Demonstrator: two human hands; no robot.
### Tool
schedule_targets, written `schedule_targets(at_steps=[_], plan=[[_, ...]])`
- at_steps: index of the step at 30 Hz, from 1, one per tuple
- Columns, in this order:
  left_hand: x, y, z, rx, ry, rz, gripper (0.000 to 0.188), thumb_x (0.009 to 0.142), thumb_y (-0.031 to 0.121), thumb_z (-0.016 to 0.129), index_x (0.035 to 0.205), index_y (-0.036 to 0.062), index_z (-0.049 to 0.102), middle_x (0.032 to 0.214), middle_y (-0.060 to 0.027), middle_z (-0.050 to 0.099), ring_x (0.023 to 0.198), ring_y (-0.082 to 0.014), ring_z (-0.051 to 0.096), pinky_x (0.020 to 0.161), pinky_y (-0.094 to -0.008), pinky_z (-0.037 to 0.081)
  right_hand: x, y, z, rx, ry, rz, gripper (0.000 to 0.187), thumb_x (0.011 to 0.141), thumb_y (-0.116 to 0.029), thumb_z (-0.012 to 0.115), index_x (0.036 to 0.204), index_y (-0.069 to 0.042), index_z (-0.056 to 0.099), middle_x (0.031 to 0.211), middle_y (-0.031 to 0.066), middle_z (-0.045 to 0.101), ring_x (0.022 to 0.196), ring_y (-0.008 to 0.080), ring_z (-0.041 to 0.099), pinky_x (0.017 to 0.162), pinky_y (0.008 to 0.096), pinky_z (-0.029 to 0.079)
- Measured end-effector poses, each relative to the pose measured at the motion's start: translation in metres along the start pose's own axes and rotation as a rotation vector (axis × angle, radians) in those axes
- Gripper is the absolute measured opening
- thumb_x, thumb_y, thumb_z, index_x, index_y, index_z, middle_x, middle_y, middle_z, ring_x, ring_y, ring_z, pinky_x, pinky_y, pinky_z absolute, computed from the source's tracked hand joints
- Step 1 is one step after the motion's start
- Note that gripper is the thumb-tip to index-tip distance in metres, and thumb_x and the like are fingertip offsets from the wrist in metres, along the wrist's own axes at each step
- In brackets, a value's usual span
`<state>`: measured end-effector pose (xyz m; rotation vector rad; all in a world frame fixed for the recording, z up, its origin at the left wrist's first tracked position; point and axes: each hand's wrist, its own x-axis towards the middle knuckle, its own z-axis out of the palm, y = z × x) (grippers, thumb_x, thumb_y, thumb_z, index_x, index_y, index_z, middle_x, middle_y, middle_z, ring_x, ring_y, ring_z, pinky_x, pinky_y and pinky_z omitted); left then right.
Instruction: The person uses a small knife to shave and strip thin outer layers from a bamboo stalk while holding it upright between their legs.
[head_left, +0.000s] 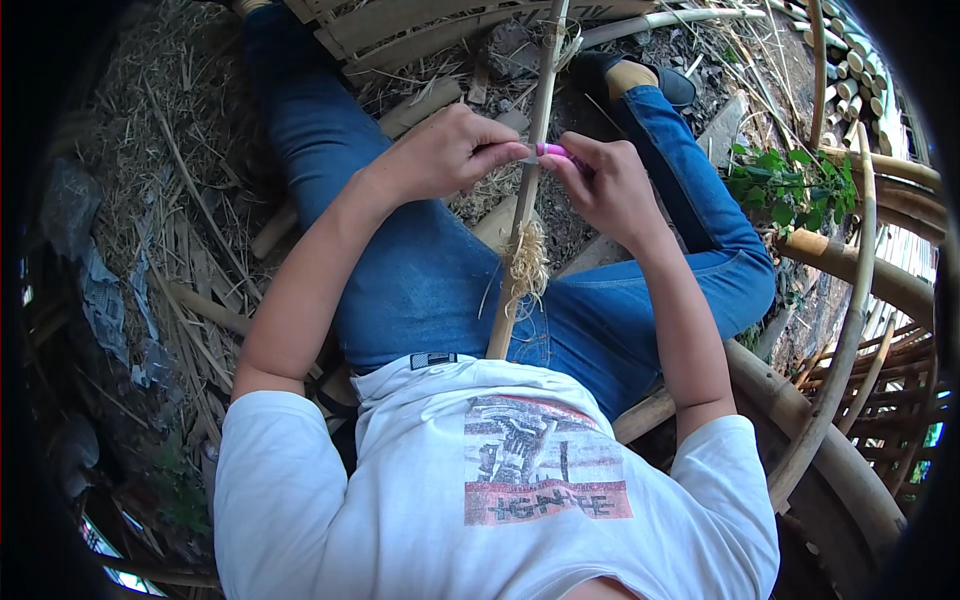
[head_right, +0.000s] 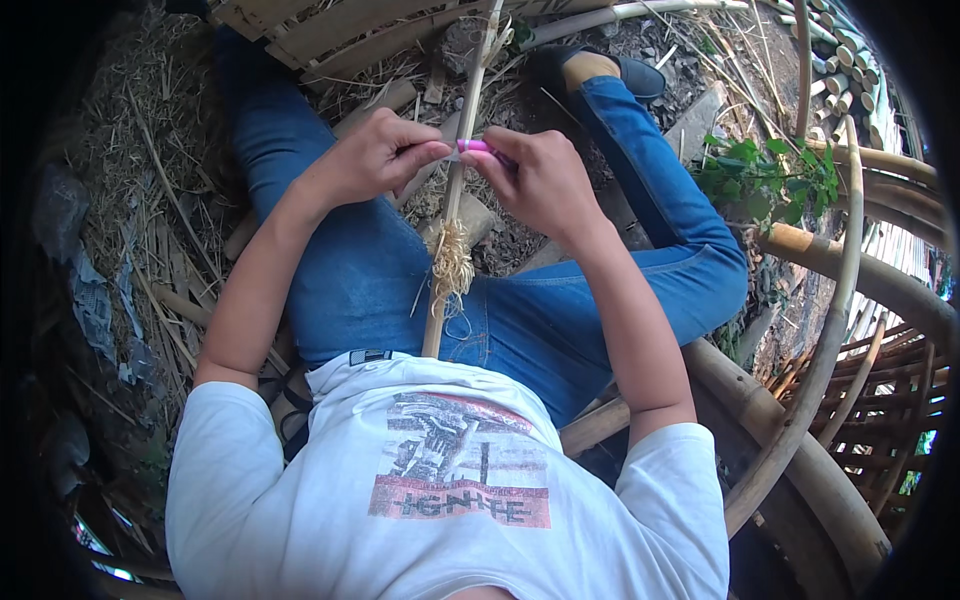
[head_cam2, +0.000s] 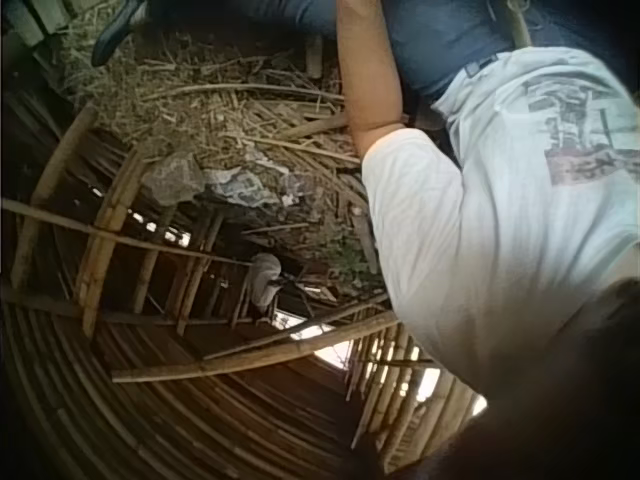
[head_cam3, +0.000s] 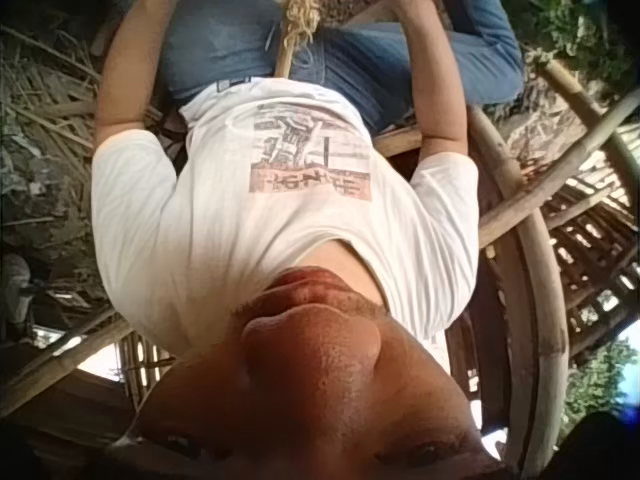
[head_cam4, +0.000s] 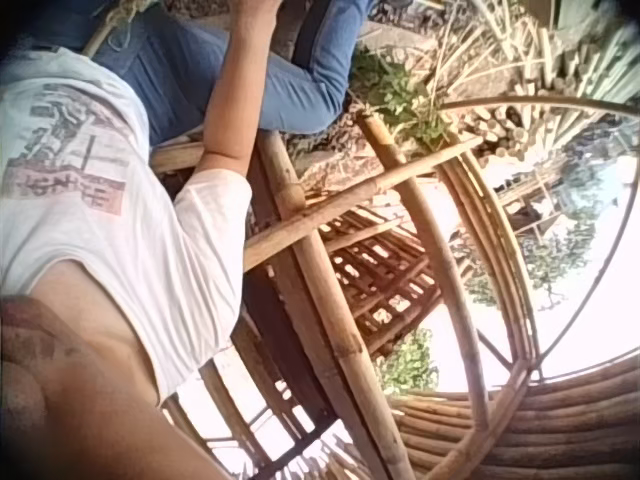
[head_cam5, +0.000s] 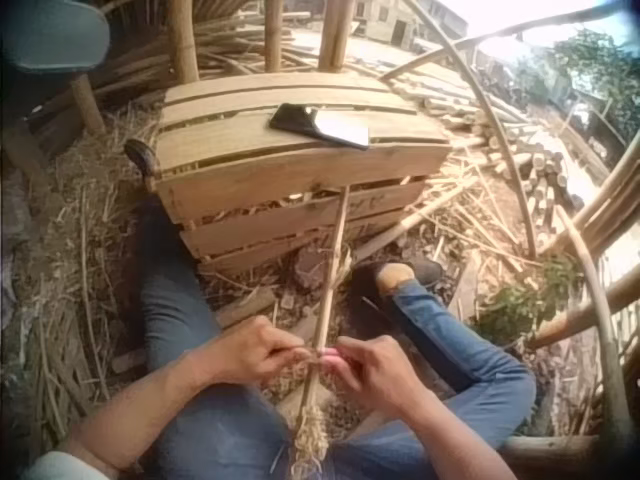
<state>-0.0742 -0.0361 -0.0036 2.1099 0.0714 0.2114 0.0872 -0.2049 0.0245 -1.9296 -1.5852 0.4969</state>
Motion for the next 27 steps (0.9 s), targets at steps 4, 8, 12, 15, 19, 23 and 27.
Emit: schedule_targets(at_steps=[4, 8, 12, 15, 19, 23, 27], plan=[[0.028, -0.006, -0.017, -0.025, 0.060, -0.140, 0.023, 0.098, 0.023, 0.060, 0.102, 0.0052, 0.074, 0.059, -0.0096, 0.062, 0.049, -0.0149, 0.063, 0.051, -0.0291, 0.051, 0.033, 0.016, -0.004, -0.059, 0.096, -0.031, 0.022, 0.091, -0.028, 0.068, 0.090, -0.006, 0.070, 0.060, 0.0154, 0.058, 0.052, 0.0324, 0.058, 0.051, 0.0383, 0.044], [0.046, -0.016, -0.026, -0.056, 0.056, -0.155, 0.025, 0.098, 0.024, 0.060, 0.102, 0.0044, 0.073, 0.057, -0.0082, 0.061, 0.050, -0.0128, 0.064, 0.051, -0.0276, 0.052, 0.051, 0.027, -0.006, -0.102, 0.141, -0.062, 0.022, 0.091, -0.027, 0.067, 0.091, -0.006, 0.070, 0.061, 0.0152, 0.059, 0.053, 0.0315, 0.058, 0.051, 0.0380, 0.044], [0.025, 0.000, -0.017, -0.014, -0.008, -0.118, 0.026, 0.100, 0.023, 0.057, 0.101, 0.0007, 0.071, 0.052, -0.0045, 0.056, 0.046, -0.0103, 0.057, 0.047, -0.0278, 0.045, 0.021, 0.010, -0.004, 0.037, -0.001, 0.074, 0.022, 0.092, -0.025, 0.067, 0.090, -0.004, 0.070, 0.061, 0.0178, 0.057, 0.052, 0.0313, 0.058, 0.051, 0.0371, 0.043], [0.002, 0.001, -0.004, -0.017, -0.093, -0.034, 0.023, 0.098, 0.020, 0.059, 0.099, 0.0006, 0.072, 0.057, -0.0079, 0.060, 0.046, -0.0123, 0.060, 0.048, -0.0285, 0.048, -0.003, -0.001, 0.003, 0.044, 0.005, 0.037, 0.023, 0.090, -0.026, 0.070, 0.087, -0.004, 0.069, 0.058, 0.0184, 0.054, 0.052, 0.0353, 0.055, 0.050, 0.0396, 0.042], [0.021, -0.002, -0.016, -0.101, -0.076, -0.111, 0.023, 0.098, 0.021, 0.060, 0.102, 0.0022, 0.072, 0.058, -0.0071, 0.060, 0.050, -0.0118, 0.061, 0.049, -0.0265, 0.048, 0.015, 0.010, -0.002, -0.026, 0.085, -0.009, 0.024, 0.089, -0.029, 0.070, 0.087, -0.005, 0.069, 0.059, 0.0176, 0.056, 0.054, 0.0360, 0.057, 0.050, 0.0415, 0.043], [0.054, -0.022, -0.029, -0.102, 0.117, -0.118, 0.028, 0.101, 0.024, 0.056, 0.105, 0.0000, 0.070, 0.055, -0.0038, 0.055, 0.048, -0.0089, 0.057, 0.048, -0.0254, 0.046, 0.058, 0.028, -0.007, -0.131, 0.210, -0.088, 0.024, 0.090, -0.030, 0.069, 0.087, -0.007, 0.069, 0.059, 0.0169, 0.056, 0.055, 0.0354, 0.059, 0.051, 0.0419, 0.043], [0.040, -0.010, -0.028, 0.052, -0.028, -0.112, 0.024, 0.099, 0.022, 0.058, 0.103, 0.0022, 0.072, 0.054, -0.0057, 0.055, 0.046, -0.0116, 0.056, 0.048, -0.0279, 0.045, 0.041, 0.024, -0.002, -0.047, 0.109, -0.025, 0.021, 0.091, -0.026, 0.068, 0.089, -0.006, 0.069, 0.059, 0.0189, 0.055, 0.052, 0.0355, 0.055, 0.050, 0.0413, 0.042]])
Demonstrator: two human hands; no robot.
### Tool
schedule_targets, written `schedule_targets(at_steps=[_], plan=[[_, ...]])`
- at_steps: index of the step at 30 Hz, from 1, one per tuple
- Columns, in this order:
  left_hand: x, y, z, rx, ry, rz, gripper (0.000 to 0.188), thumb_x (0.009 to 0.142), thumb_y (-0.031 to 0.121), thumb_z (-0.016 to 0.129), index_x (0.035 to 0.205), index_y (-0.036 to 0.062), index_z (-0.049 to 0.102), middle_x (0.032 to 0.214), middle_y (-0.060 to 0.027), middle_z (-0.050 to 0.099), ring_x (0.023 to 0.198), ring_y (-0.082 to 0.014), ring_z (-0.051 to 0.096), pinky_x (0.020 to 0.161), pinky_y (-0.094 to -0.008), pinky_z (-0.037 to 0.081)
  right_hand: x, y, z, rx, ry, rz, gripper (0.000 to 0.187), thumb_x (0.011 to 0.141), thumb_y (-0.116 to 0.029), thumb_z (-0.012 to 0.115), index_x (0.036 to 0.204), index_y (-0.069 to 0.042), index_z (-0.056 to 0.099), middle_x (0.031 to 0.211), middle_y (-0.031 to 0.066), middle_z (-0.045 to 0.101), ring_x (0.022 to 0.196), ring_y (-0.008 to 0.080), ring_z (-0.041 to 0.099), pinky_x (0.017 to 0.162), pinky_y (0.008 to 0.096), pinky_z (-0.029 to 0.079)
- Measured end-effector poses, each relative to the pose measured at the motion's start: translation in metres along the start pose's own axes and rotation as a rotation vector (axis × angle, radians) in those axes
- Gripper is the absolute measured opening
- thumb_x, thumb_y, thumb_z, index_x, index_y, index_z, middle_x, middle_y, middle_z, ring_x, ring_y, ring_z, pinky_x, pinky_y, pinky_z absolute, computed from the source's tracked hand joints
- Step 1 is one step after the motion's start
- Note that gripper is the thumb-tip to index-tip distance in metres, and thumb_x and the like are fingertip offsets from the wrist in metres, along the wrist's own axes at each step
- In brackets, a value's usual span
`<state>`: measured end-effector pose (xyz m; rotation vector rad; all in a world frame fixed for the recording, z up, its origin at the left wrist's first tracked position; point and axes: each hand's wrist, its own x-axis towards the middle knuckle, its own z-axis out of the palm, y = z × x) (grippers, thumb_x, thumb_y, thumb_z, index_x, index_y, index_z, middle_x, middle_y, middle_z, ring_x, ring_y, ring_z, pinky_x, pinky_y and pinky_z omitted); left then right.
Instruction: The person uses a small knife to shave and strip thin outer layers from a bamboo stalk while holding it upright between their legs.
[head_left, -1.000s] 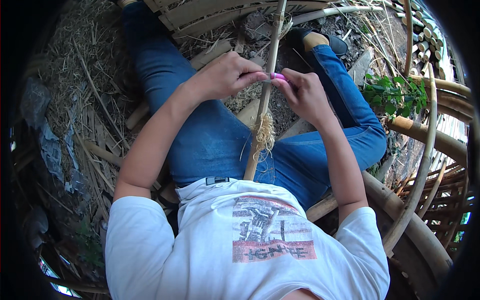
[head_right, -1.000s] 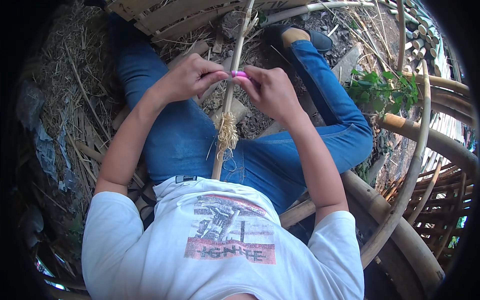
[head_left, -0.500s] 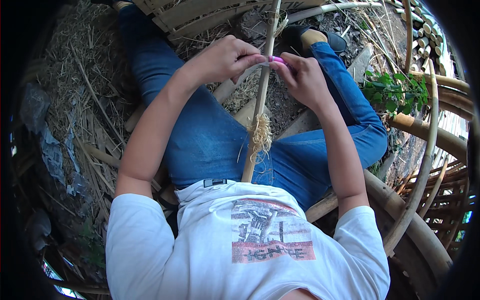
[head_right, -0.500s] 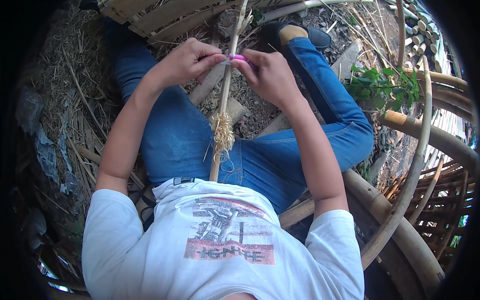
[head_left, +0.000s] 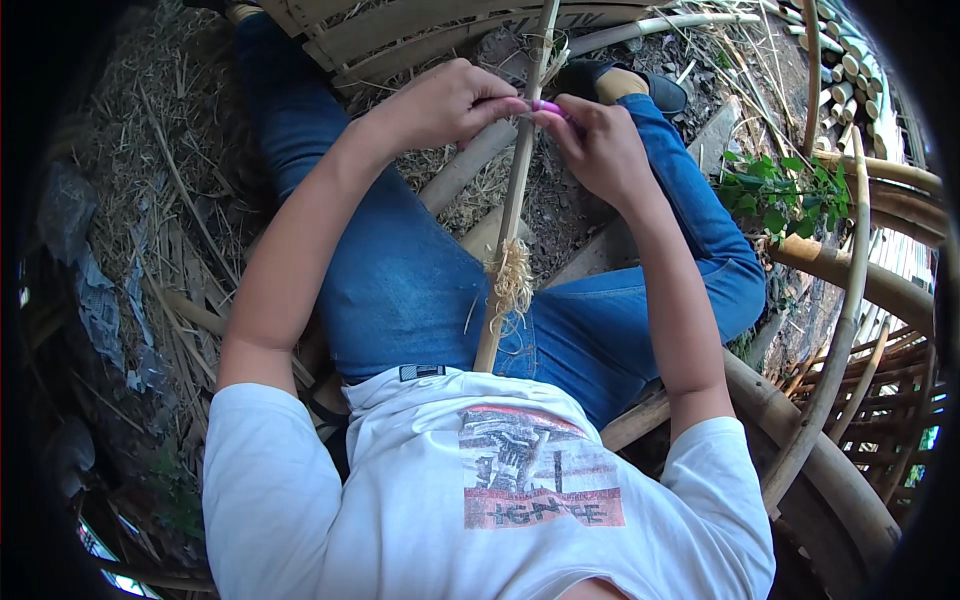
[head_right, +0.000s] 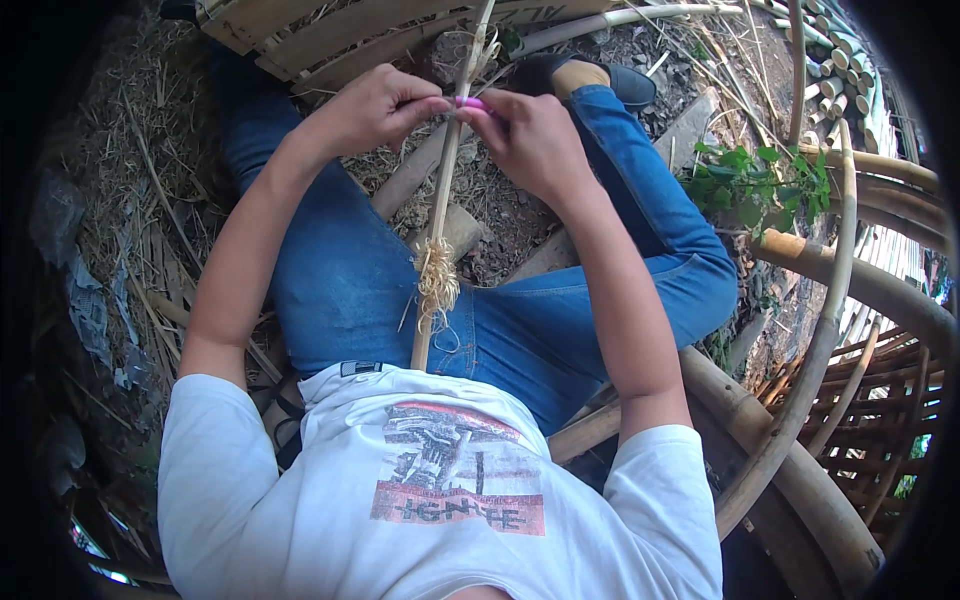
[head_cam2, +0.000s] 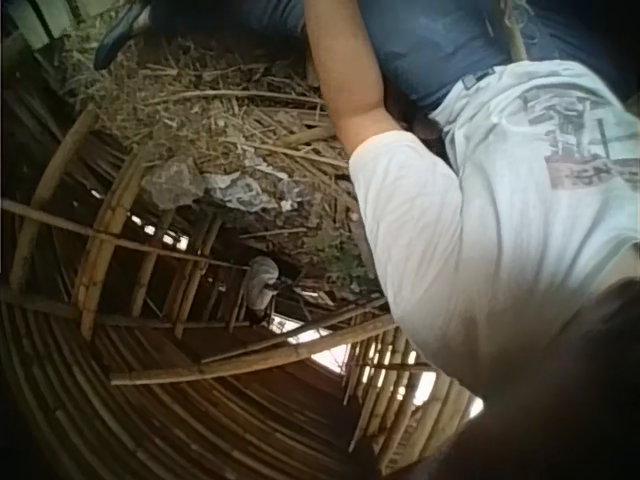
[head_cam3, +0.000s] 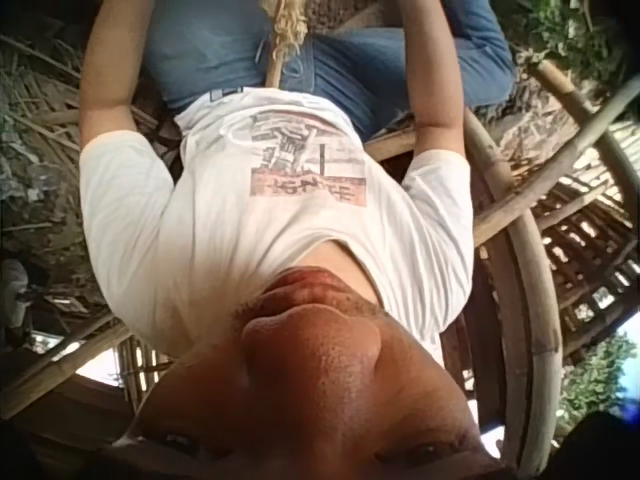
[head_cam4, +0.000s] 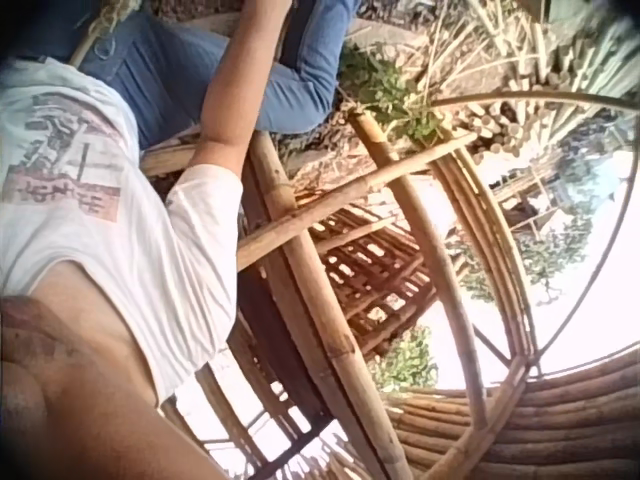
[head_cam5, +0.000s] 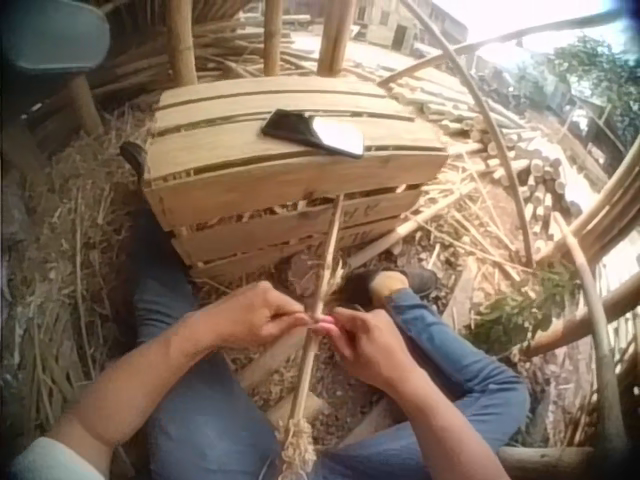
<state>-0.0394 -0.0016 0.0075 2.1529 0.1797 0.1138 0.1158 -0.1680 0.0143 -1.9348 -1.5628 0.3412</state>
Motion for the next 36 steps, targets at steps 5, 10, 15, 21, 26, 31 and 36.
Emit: schedule_targets(at_steps=[5, 10, 15, 21, 26, 31, 36], plan=[[-0.035, 0.012, 0.021, 0.009, -0.078, 0.187, 0.023, 0.099, 0.021, 0.059, 0.095, 0.0020, 0.071, 0.055, -0.0083, 0.057, 0.043, -0.0157, 0.054, 0.047, -0.0302, 0.044, -0.049, -0.025, -0.001, 0.158, -0.180, 0.117, 0.020, 0.091, -0.022, 0.068, 0.087, -0.002, 0.067, 0.057, 0.0195, 0.051, 0.048, 0.0349, 0.049, 0.050, 0.0399, 0.040], [-0.009, -0.001, 0.008, -0.043, 0.045, 0.006, 0.025, 0.100, 0.021, 0.057, 0.099, 0.0000, 0.071, 0.054, -0.0072, 0.055, 0.046, -0.0119, 0.060, 0.046, -0.0281, 0.047, -0.005, -0.012, -0.004, -0.020, -0.042, 0.021, 0.026, 0.092, -0.030, 0.067, 0.086, -0.004, 0.067, 0.060, 0.0193, 0.056, 0.054, 0.0382, 0.057, 0.051, 0.0432, 0.043], [-0.005, -0.002, 0.006, -0.013, 0.082, 0.039, 0.025, 0.100, 0.022, 0.057, 0.098, 0.0022, 0.072, 0.054, -0.0069, 0.057, 0.045, -0.0120, 0.060, 0.047, -0.0272, 0.048, -0.004, -0.008, -0.001, -0.044, -0.039, 0.014, 0.027, 0.092, -0.030, 0.066, 0.086, -0.004, 0.067, 0.059, 0.0197, 0.056, 0.056, 0.0387, 0.059, 0.051, 0.0434, 0.044], [-0.044, 0.012, 0.031, 0.030, 0.032, 0.222, 0.021, 0.097, 0.018, 0.061, 0.089, 0.0015, 0.070, 0.054, -0.0131, 0.053, 0.045, -0.0204, 0.048, 0.051, -0.0371, 0.039, -0.058, -0.032, 0.003, 0.069, -0.132, 0.122, 0.023, 0.090, -0.024, 0.069, 0.082, -0.003, 0.064, 0.058, 0.0180, 0.052, 0.052, 0.0368, 0.054, 0.051, 0.0419, 0.042], [-0.013, 0.004, 0.009, 0.062, 0.050, 0.095, 0.028, 0.098, 0.026, 0.060, 0.090, 0.0009, 0.071, 0.055, -0.0115, 0.056, 0.045, -0.0190, 0.057, 0.049, -0.0317, 0.047, -0.021, -0.013, 0.006, 0.004, 0.012, 0.024, 0.028, 0.090, -0.028, 0.069, 0.080, -0.004, 0.062, 0.057, 0.0170, 0.052, 0.052, 0.0362, 0.054, 0.050, 0.0420, 0.041], [0.004, 0.001, 0.001, 0.109, 0.071, 0.098, 0.028, 0.097, 0.027, 0.061, 0.093, 0.0010, 0.072, 0.058, -0.0132, 0.059, 0.045, -0.0190, 0.057, 0.052, -0.0322, 0.047, -0.012, -0.003, 0.010, 0.011, 0.097, 0.060, 0.026, 0.090, -0.027, 0.069, 0.080, -0.004, 0.063, 0.056, 0.0171, 0.052, 0.049, 0.0346, 0.053, 0.048, 0.0405, 0.040], [-0.021, 0.010, 0.015, 0.107, 0.035, 0.132, 0.025, 0.098, 0.025, 0.060, 0.093, 0.0038, 0.072, 0.057, -0.0113, 0.059, 0.043, -0.0190, 0.056, 0.052, -0.0329, 0.046, -0.035, -0.014, 0.005, 0.046, 0.005, 0.037, 0.024, 0.090, -0.025, 0.069, 0.082, -0.003, 0.064, 0.056, 0.0171, 0.051, 0.048, 0.0345, 0.052, 0.048, 0.0400, 0.040]])
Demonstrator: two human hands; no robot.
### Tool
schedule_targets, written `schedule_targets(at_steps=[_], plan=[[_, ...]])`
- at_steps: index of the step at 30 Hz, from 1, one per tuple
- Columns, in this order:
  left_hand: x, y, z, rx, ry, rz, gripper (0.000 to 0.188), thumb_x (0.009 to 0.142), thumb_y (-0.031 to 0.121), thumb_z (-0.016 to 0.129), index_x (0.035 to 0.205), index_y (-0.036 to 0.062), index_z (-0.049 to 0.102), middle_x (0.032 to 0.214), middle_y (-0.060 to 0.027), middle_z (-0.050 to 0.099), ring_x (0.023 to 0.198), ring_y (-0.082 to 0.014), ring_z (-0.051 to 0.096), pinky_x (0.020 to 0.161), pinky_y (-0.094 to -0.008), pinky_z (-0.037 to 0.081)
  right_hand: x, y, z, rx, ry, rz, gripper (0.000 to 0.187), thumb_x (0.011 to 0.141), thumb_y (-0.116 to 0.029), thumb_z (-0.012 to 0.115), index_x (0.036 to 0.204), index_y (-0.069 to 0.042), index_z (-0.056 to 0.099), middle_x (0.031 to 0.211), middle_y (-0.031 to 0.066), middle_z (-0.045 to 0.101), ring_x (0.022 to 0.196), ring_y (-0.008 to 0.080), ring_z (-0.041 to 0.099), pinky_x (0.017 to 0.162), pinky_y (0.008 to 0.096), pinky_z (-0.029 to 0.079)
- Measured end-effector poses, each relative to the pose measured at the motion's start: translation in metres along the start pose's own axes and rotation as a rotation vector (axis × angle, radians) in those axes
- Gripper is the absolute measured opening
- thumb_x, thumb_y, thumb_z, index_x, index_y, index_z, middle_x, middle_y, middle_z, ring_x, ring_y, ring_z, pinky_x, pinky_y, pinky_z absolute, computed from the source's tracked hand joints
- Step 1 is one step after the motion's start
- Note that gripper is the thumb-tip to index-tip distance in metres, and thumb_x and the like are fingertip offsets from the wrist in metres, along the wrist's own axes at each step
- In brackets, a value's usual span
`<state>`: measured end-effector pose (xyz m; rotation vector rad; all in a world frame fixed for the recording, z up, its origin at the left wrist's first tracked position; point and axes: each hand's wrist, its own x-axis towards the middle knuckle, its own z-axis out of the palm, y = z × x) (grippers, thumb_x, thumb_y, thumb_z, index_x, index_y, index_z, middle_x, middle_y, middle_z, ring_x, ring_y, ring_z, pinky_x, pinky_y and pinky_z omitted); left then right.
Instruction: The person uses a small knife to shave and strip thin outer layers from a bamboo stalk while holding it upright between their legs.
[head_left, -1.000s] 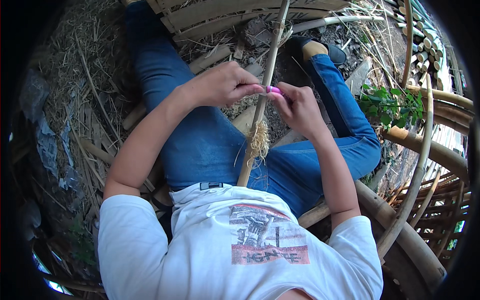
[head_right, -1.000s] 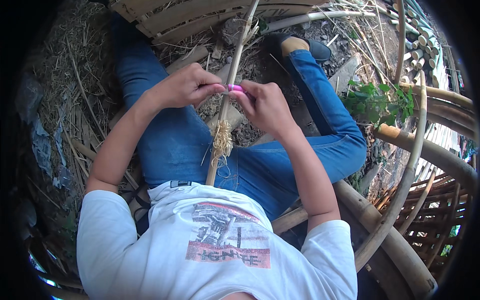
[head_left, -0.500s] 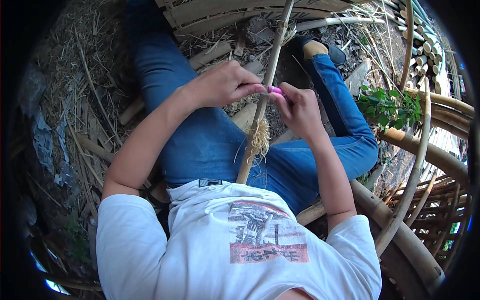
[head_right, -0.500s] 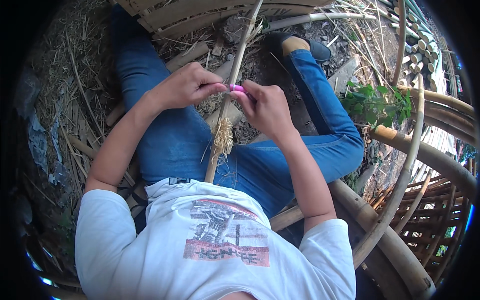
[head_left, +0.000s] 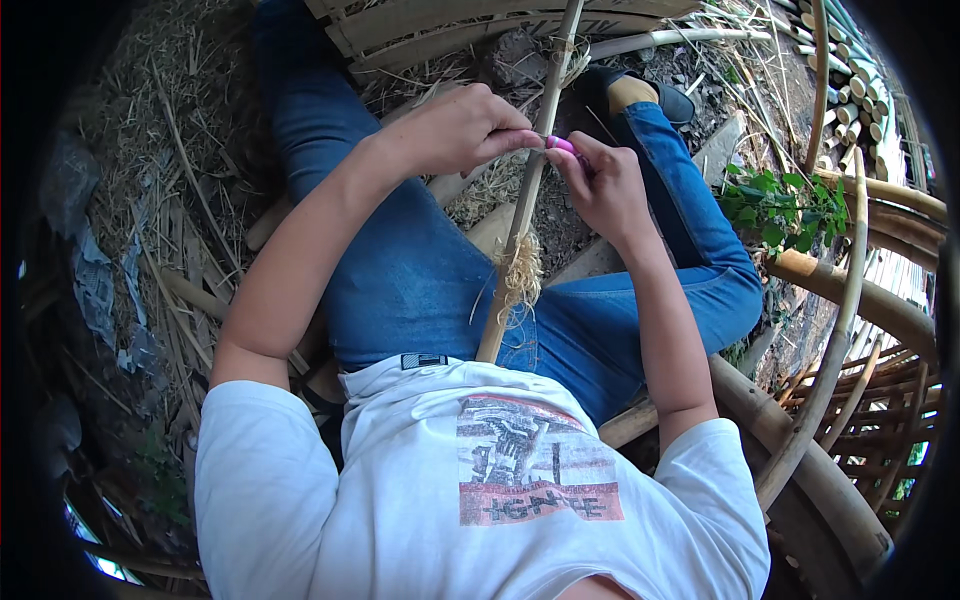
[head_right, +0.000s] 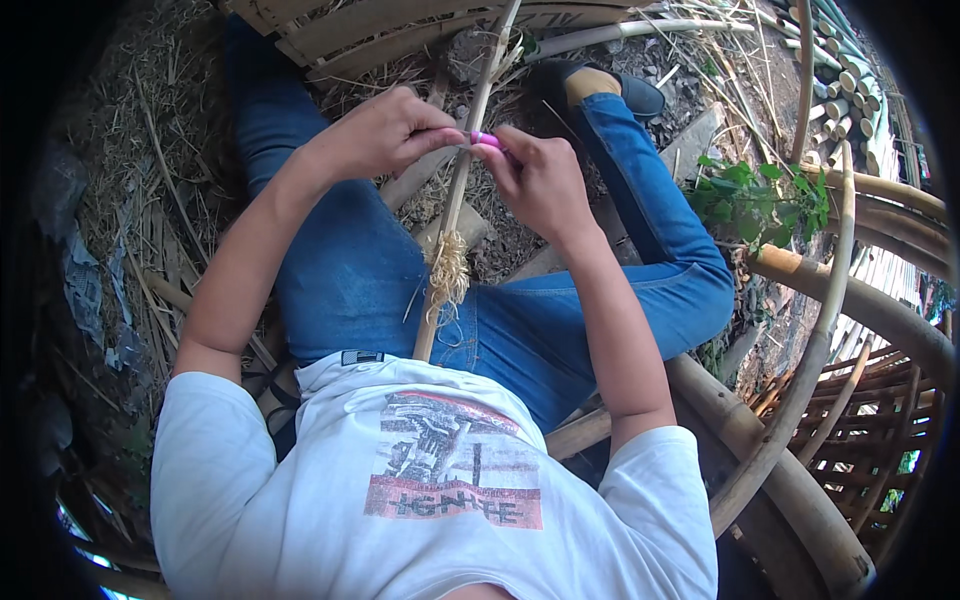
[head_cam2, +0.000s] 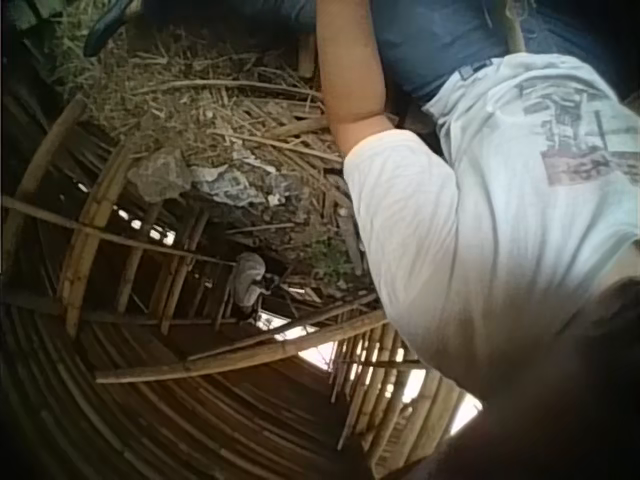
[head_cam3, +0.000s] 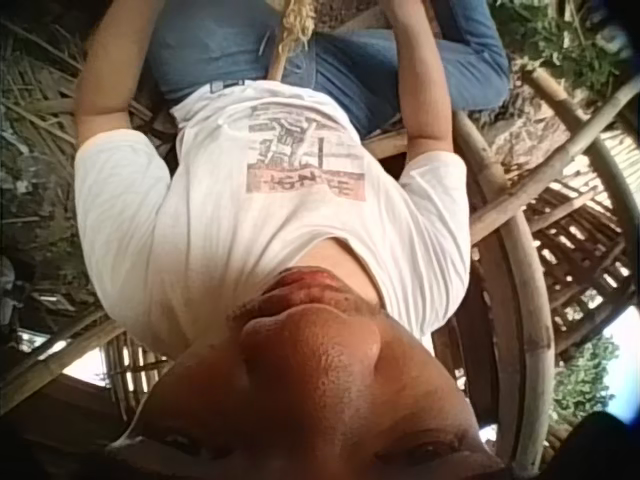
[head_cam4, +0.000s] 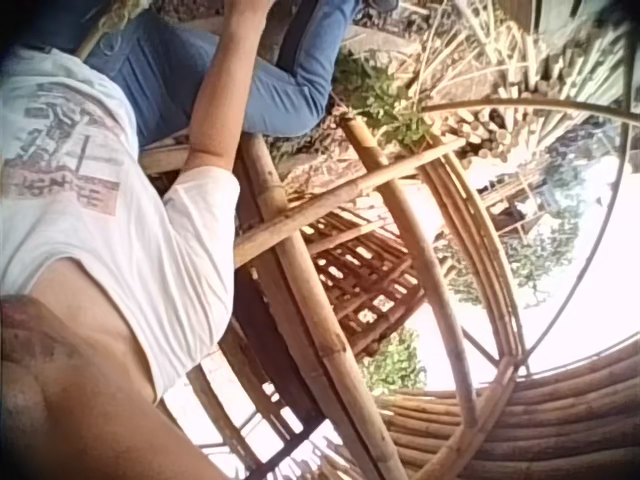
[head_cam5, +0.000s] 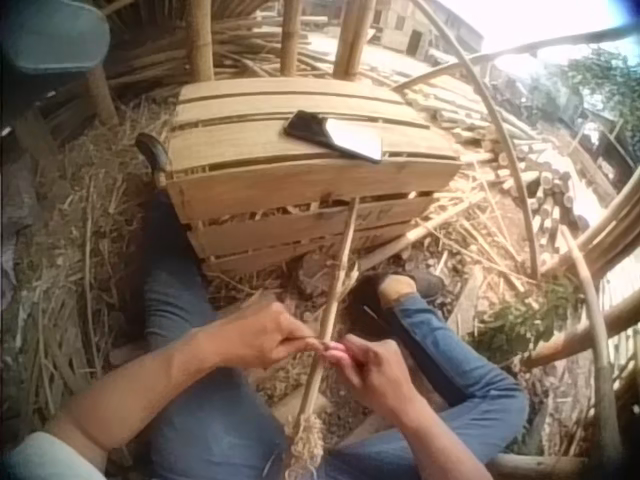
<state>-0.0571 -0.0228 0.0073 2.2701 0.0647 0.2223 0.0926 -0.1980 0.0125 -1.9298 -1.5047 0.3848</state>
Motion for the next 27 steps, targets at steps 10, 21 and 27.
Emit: schedule_targets(at_steps=[10, 21, 27], plan=[[0.017, -0.005, -0.012, -0.077, 0.024, -0.092, 0.028, 0.100, 0.025, 0.056, 0.096, 0.0024, 0.073, 0.053, -0.0106, 0.056, 0.045, -0.0157, 0.061, 0.046, -0.0302, 0.047, 0.030, 0.013, -0.002, -0.026, 0.013, -0.062, 0.025, 0.091, -0.027, 0.067, 0.082, -0.004, 0.063, 0.057, 0.0167, 0.052, 0.053, 0.0348, 0.056, 0.050, 0.0406, 0.042], [-0.012, 0.012, 0.004, -0.102, -0.083, 0.001, 0.025, 0.098, 0.021, 0.059, 0.090, 0.0023, 0.072, 0.050, -0.0092, 0.055, 0.042, -0.0191, 0.054, 0.049, -0.0322, 0.044, -0.016, 0.000, 0.006, 0.076, -0.072, 0.007, 0.025, 0.091, -0.024, 0.068, 0.079, -0.002, 0.061, 0.056, 0.0181, 0.049, 0.049, 0.0357, 0.052, 0.048, 0.0400, 0.040], [0.005, 0.000, -0.005, -0.137, -0.009, -0.168, 0.027, 0.099, 0.022, 0.058, 0.093, 0.0000, 0.071, 0.055, -0.0083, 0.057, 0.045, -0.0149, 0.059, 0.050, -0.0315, 0.049, 0.014, 0.001, 0.004, 0.011, 0.037, -0.020, 0.028, 0.090, -0.027, 0.069, 0.078, -0.002, 0.062, 0.056, 0.0189, 0.051, 0.049, 0.0347, 0.053, 0.048, 0.0399, 0.040]])
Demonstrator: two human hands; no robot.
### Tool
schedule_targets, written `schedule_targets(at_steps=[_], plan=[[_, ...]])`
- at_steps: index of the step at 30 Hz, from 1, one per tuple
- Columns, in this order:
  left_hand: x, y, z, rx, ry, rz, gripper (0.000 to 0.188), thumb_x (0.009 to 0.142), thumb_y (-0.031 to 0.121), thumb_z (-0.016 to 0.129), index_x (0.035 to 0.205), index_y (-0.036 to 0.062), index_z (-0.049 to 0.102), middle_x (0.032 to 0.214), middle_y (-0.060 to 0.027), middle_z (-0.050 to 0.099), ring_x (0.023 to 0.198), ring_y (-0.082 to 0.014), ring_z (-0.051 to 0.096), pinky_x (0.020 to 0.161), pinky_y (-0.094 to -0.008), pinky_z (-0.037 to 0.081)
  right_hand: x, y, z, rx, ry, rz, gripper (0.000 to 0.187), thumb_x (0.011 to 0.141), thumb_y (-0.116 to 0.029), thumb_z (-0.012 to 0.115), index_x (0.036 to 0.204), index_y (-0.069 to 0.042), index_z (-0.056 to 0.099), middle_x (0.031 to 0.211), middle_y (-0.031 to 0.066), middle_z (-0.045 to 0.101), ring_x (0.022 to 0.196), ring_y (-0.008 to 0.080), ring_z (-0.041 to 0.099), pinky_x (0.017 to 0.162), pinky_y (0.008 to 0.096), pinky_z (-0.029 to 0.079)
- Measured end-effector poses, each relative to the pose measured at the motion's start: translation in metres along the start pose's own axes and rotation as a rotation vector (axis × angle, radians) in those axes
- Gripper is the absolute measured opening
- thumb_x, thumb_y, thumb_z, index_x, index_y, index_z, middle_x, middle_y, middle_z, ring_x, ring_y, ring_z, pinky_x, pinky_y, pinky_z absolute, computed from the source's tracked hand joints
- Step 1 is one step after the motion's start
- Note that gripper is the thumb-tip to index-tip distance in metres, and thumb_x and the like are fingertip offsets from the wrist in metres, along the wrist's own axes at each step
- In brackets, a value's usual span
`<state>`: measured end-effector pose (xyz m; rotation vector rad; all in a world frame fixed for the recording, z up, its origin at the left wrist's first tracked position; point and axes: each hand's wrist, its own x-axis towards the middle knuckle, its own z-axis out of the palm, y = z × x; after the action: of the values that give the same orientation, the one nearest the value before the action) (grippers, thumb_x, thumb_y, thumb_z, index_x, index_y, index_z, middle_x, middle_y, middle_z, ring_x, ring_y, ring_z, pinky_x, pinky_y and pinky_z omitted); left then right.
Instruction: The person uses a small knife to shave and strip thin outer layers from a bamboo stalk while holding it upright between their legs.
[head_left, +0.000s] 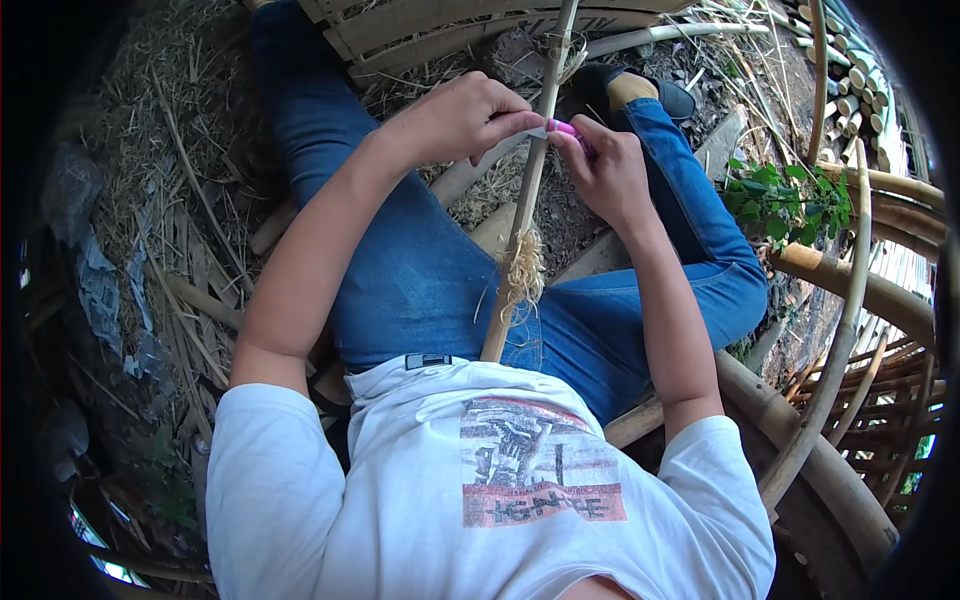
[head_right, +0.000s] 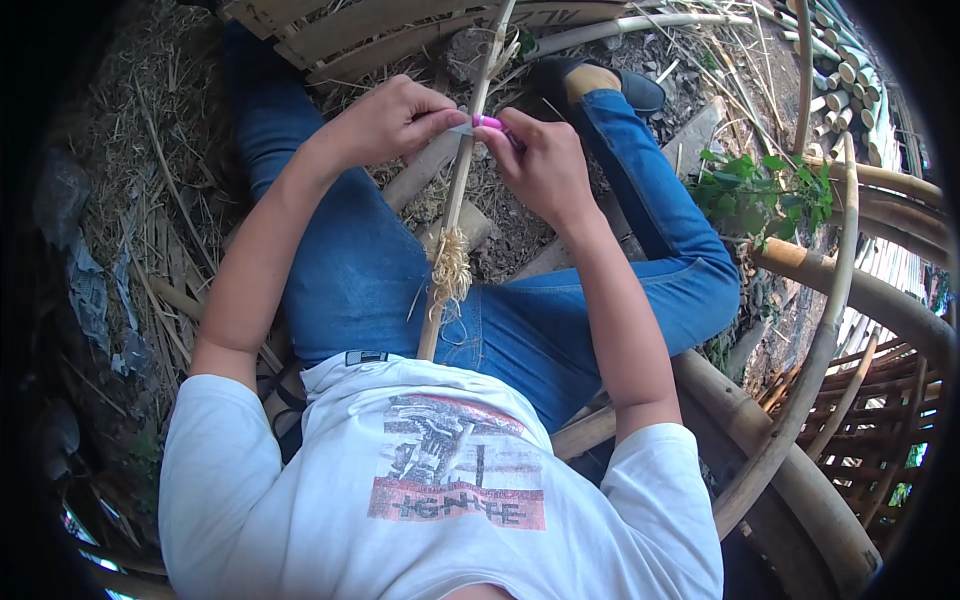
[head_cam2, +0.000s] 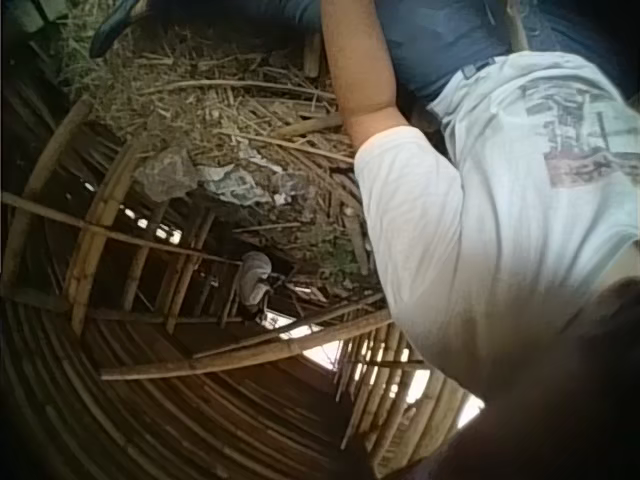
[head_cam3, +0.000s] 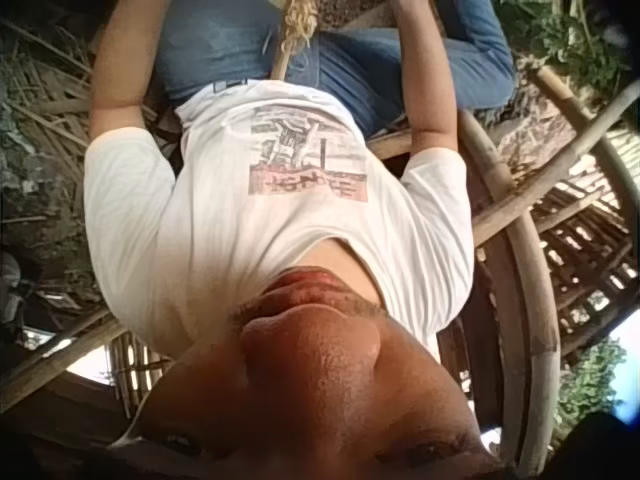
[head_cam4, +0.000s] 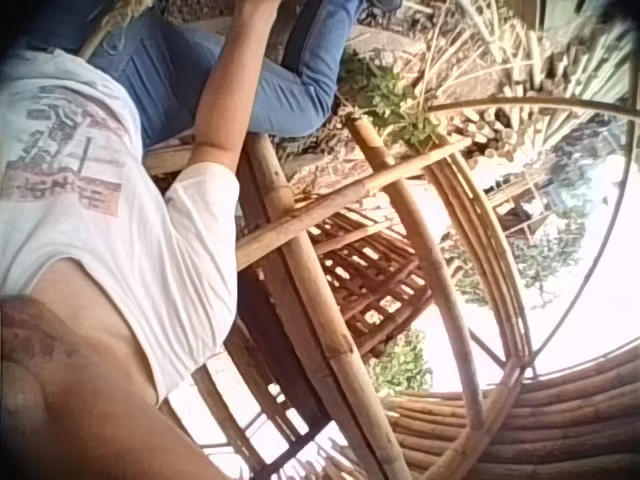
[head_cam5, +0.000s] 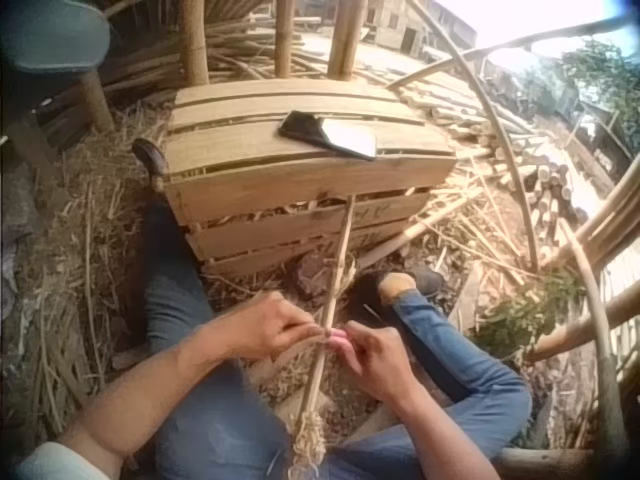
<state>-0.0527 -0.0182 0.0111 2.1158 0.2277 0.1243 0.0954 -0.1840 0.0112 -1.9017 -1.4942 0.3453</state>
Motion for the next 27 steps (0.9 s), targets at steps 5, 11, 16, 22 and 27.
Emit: schedule_targets(at_steps=[5, 11, 16, 22, 27], plan=[[-0.028, 0.005, 0.020, 0.056, -0.032, 0.205, 0.024, 0.099, 0.019, 0.057, 0.093, 0.0018, 0.072, 0.049, -0.0077, 0.054, 0.041, -0.0151, 0.051, 0.047, -0.0322, 0.042, -0.044, -0.013, 0.001, 0.074, -0.106, 0.076, 0.024, 0.091, -0.023, 0.068, 0.080, -0.002, 0.061, 0.056, 0.0179, 0.049, 0.049, 0.0354, 0.052, 0.048, 0.0396, 0.040], [-0.011, 0.004, 0.006, -0.018, -0.063, 0.096, 0.026, 0.100, 0.021, 0.056, 0.093, 0.0016, 0.071, 0.051, -0.0065, 0.055, 0.045, -0.0140, 0.058, 0.047, -0.0292, 0.046, -0.019, -0.006, -0.005, -0.008, -0.072, 0.037, 0.025, 0.090, -0.027, 0.069, 0.081, -0.005, 0.063, 0.057, 0.0164, 0.052, 0.051, 0.0356, 0.054, 0.049, 0.0405, 0.040], [0.022, -0.010, -0.008, -0.025, 0.047, 0.020, 0.028, 0.100, 0.025, 0.057, 0.102, 0.0006, 0.071, 0.057, -0.0049, 0.057, 0.048, -0.0125, 0.062, 0.048, -0.0273, 0.050, 0.025, 0.012, -0.008, -0.129, 0.042, -0.063, 0.027, 0.090, -0.033, 0.068, 0.082, -0.007, 0.065, 0.058, 0.0161, 0.056, 0.054, 0.0356, 0.057, 0.049, 0.0427, 0.042], [-0.013, -0.002, 0.011, 0.077, -0.006, 0.144, 0.026, 0.099, 0.024, 0.059, 0.095, 0.0023, 0.072, 0.055, -0.0083, 0.057, 0.047, -0.0156, 0.059, 0.050, -0.0294, 0.048, -0.019, -0.001, -0.001, -0.029, -0.054, -0.020, 0.026, 0.089, -0.028, 0.070, 0.079, -0.005, 0.064, 0.056, 0.0173, 0.052, 0.051, 0.0362, 0.055, 0.048, 0.0424, 0.041], [-0.019, 0.005, 0.010, -0.036, -0.050, 0.070, 0.024, 0.098, 0.023, 0.059, 0.092, 0.0034, 0.072, 0.053, -0.0065, 0.056, 0.046, -0.0152, 0.057, 0.050, -0.0294, 0.047, -0.021, -0.005, -0.004, -0.037, -0.078, -0.023, 0.026, 0.088, -0.028, 0.071, 0.080, -0.005, 0.063, 0.056, 0.0164, 0.052, 0.051, 0.0348, 0.055, 0.048, 0.0412, 0.041]])
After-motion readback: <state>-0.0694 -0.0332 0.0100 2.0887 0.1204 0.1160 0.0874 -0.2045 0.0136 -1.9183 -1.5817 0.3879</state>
